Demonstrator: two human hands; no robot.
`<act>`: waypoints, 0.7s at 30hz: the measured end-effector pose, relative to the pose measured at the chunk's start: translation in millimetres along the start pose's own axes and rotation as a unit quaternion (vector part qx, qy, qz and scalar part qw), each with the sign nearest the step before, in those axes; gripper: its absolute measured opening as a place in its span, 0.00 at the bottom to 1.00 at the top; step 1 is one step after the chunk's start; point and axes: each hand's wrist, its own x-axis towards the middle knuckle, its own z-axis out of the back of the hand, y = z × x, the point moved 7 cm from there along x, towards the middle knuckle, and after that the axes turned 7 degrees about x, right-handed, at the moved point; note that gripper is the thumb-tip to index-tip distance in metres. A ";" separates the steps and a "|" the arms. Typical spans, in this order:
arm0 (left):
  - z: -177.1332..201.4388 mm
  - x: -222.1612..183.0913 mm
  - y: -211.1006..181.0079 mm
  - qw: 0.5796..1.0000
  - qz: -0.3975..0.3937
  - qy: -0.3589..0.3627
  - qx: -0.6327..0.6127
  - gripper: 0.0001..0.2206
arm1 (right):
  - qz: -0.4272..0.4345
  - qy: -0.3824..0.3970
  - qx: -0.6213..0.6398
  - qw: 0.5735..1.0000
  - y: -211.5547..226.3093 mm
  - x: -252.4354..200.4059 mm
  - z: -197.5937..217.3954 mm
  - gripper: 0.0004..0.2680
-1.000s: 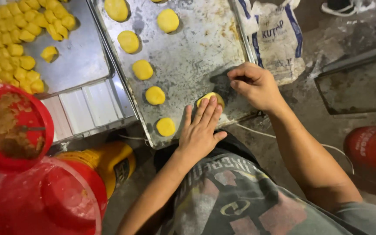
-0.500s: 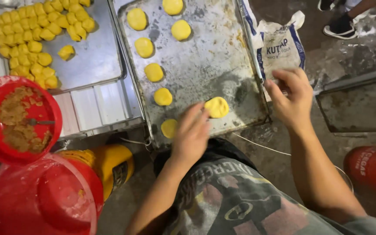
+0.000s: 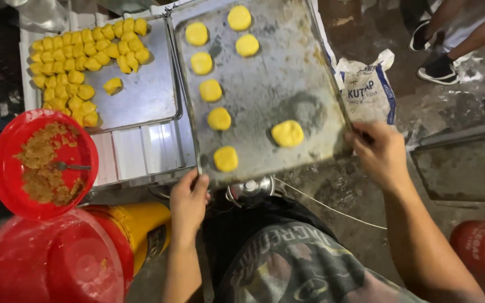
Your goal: Filling small dough portions with a mixture and placing them on a baking tray.
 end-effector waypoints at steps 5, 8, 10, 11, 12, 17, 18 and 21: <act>16.1 -4.5 -33.6 0.943 -0.197 -0.134 0.231 0.20 | 0.126 -0.020 -0.078 0.989 12.2 10.7 -2.2 0.07; 12.1 -20.8 -55.5 0.942 -0.236 -0.159 0.179 0.15 | 0.134 -0.007 -0.030 0.991 25.5 13.7 -0.9 0.07; -8.2 -25.4 -75.8 0.959 -0.233 -0.090 0.135 0.12 | 0.166 0.022 -0.002 0.986 52.2 21.7 -9.5 0.07; -20.9 -24.0 -81.4 0.959 -0.232 -0.088 0.135 0.12 | 0.164 0.022 -0.003 0.986 56.2 27.1 -21.7 0.07; -39.4 -19.8 -89.5 0.963 -0.238 -0.045 0.120 0.14 | 0.190 0.046 0.025 0.980 64.4 33.7 -35.3 0.07; -127.1 22.9 -133.1 0.932 -0.281 0.009 0.229 0.22 | 0.157 0.054 0.021 0.986 61.5 46.8 -65.6 0.10; -137.3 35.4 -135.5 0.928 -0.272 0.011 0.254 0.19 | 0.125 0.071 -0.015 0.990 58.3 43.1 -67.8 0.10; -170.2 66.0 -121.8 0.926 -0.244 0.033 0.287 0.16 | 0.067 0.099 -0.032 0.992 39.8 34.0 -90.5 0.10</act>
